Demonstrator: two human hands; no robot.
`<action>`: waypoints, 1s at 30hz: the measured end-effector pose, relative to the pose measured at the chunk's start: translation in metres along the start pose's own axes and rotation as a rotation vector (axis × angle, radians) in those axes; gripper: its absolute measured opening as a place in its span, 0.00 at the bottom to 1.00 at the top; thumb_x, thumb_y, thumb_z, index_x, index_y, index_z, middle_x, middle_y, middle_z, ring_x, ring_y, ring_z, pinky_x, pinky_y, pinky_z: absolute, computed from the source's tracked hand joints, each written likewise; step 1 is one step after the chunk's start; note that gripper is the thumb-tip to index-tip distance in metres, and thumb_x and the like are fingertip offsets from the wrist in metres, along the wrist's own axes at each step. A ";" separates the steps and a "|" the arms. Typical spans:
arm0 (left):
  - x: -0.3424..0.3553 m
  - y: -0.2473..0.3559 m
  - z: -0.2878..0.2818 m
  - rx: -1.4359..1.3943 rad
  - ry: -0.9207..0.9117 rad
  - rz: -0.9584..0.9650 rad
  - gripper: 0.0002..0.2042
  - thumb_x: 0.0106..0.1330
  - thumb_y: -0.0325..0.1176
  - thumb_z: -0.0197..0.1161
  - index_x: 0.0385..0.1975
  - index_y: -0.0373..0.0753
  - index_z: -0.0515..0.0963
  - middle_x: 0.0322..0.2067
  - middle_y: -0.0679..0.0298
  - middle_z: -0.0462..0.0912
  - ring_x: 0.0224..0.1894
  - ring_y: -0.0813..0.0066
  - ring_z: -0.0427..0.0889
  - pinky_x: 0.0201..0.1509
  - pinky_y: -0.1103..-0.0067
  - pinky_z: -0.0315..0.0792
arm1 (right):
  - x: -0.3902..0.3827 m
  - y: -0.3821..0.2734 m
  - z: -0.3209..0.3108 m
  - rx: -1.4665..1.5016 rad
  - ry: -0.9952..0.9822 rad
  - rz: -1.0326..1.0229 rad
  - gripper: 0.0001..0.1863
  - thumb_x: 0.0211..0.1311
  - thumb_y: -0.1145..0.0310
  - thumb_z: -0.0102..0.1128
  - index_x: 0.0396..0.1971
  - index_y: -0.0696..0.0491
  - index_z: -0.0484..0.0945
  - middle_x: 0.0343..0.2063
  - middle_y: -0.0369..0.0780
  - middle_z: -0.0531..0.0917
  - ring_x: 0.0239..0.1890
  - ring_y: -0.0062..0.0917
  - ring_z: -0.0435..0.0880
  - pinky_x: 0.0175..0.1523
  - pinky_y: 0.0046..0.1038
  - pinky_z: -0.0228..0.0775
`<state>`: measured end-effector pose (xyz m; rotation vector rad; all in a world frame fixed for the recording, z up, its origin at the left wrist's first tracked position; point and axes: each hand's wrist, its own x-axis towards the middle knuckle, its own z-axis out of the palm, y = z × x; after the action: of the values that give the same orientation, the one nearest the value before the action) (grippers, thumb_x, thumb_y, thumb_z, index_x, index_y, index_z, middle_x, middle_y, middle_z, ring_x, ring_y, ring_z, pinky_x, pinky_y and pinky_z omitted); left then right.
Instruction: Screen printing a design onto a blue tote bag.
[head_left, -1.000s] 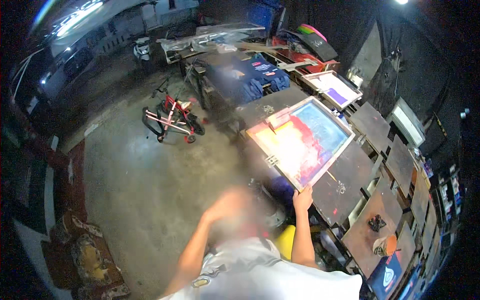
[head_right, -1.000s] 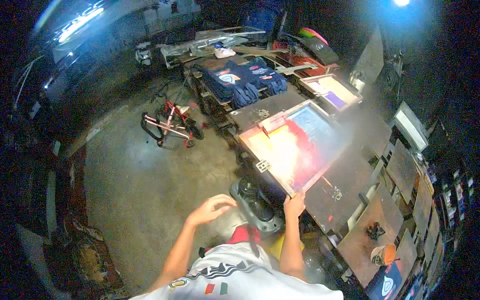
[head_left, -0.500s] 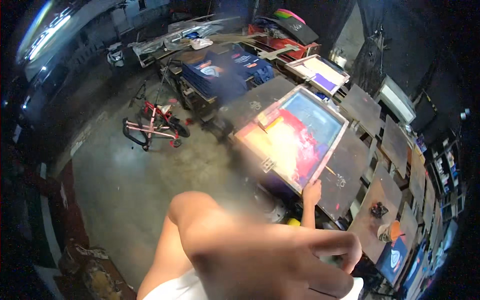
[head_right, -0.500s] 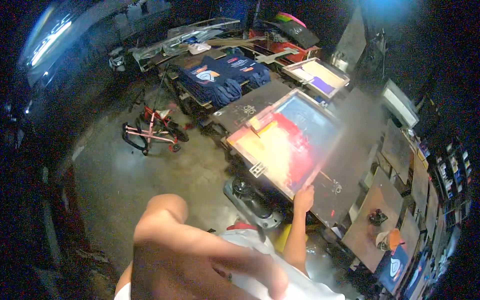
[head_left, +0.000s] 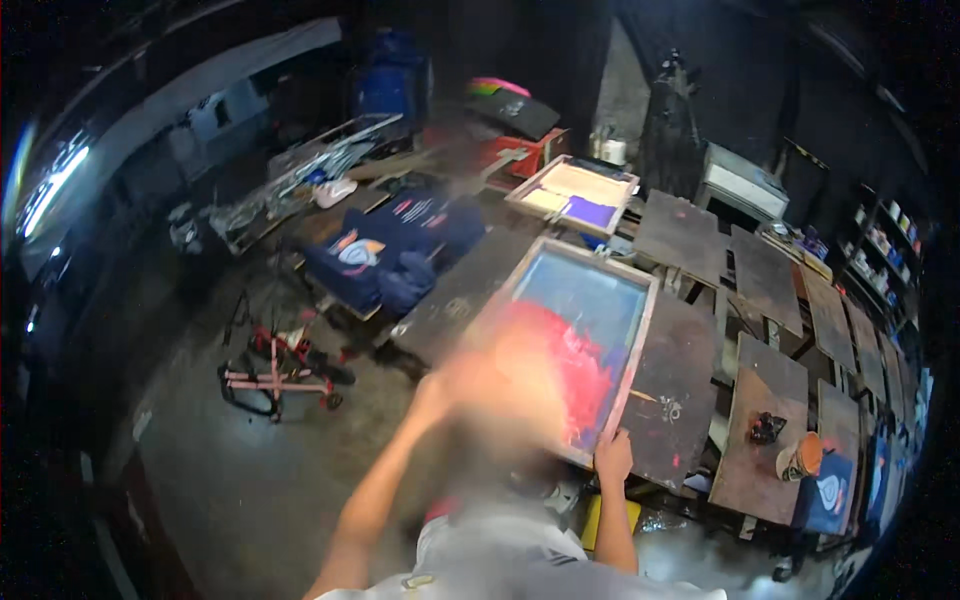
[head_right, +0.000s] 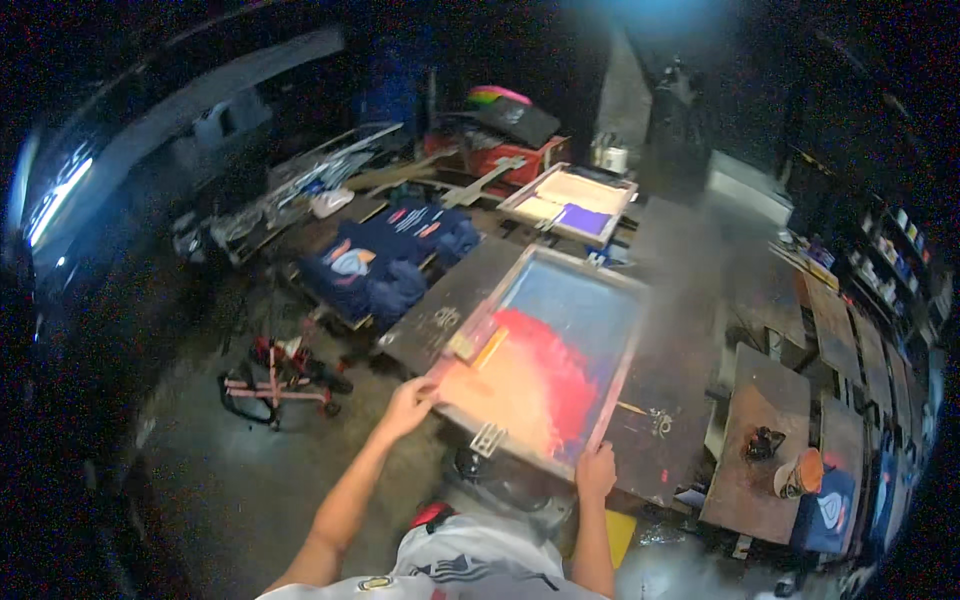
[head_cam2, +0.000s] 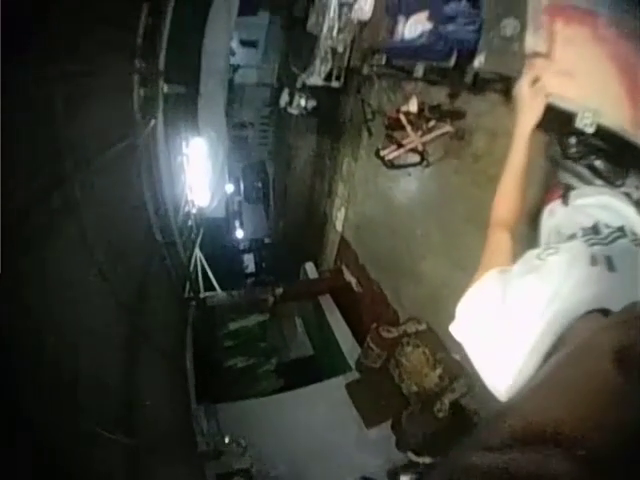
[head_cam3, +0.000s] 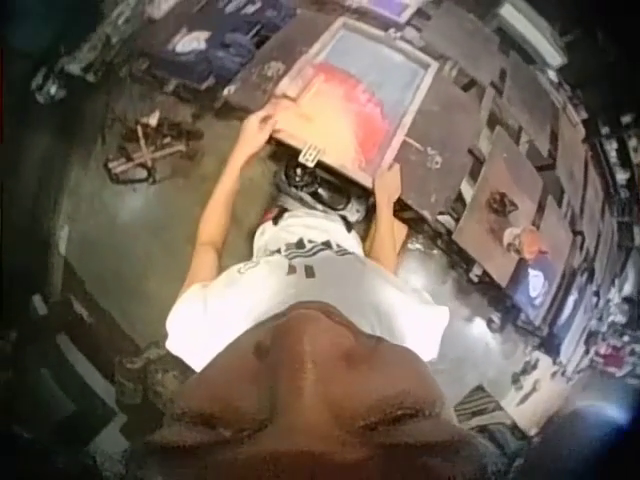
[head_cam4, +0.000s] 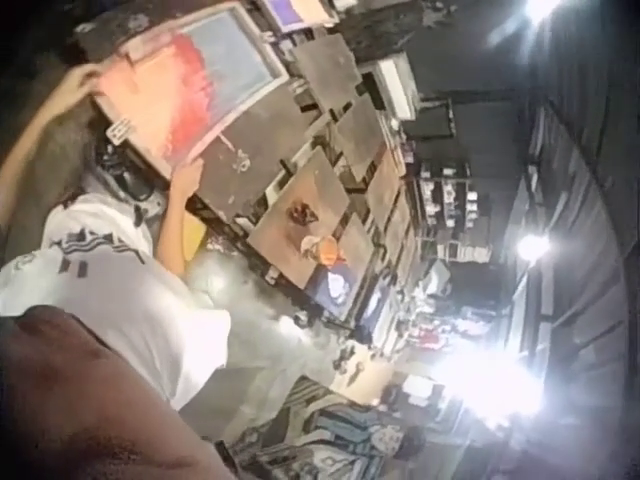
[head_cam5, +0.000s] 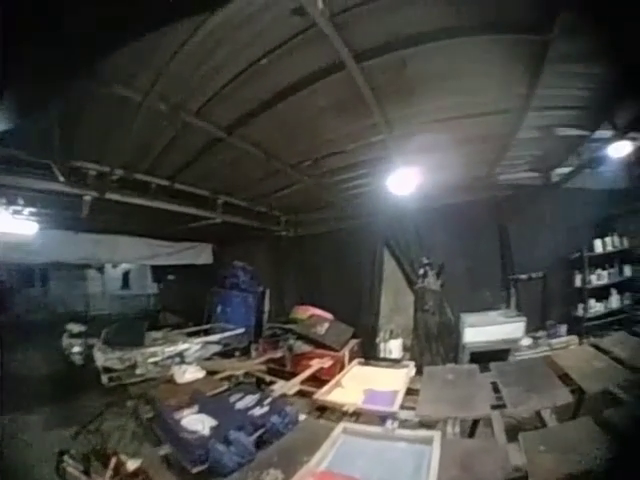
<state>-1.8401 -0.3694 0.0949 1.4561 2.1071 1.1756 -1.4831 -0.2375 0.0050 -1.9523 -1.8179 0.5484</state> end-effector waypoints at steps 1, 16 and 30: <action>0.005 -0.027 0.011 0.026 0.034 -0.051 0.13 0.63 0.29 0.62 0.46 0.33 0.80 0.43 0.51 0.84 0.47 0.60 0.84 0.52 0.72 0.76 | -0.001 -0.002 -0.004 -0.054 -0.057 0.028 0.25 0.61 0.49 0.59 0.45 0.57 0.73 0.41 0.55 0.82 0.47 0.52 0.81 0.51 0.48 0.73; 0.125 -0.152 0.048 0.471 -0.289 -0.380 0.36 0.72 0.64 0.34 0.57 0.34 0.71 0.50 0.39 0.80 0.55 0.42 0.78 0.61 0.54 0.68 | 0.010 0.012 0.008 -0.025 -0.136 -0.042 0.27 0.55 0.52 0.65 0.44 0.60 0.74 0.44 0.56 0.81 0.48 0.53 0.80 0.54 0.48 0.73; 0.127 -0.122 0.042 0.470 -0.349 -0.528 0.47 0.71 0.64 0.17 0.50 0.30 0.80 0.51 0.41 0.79 0.59 0.45 0.76 0.65 0.59 0.66 | 0.023 0.031 0.024 0.219 0.095 0.058 0.25 0.48 0.56 0.64 0.38 0.63 0.76 0.37 0.59 0.82 0.44 0.56 0.81 0.50 0.46 0.73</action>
<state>-1.9427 -0.2554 -0.0019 1.0492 2.3785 0.2247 -1.4691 -0.2154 -0.0322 -1.8550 -1.5771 0.6328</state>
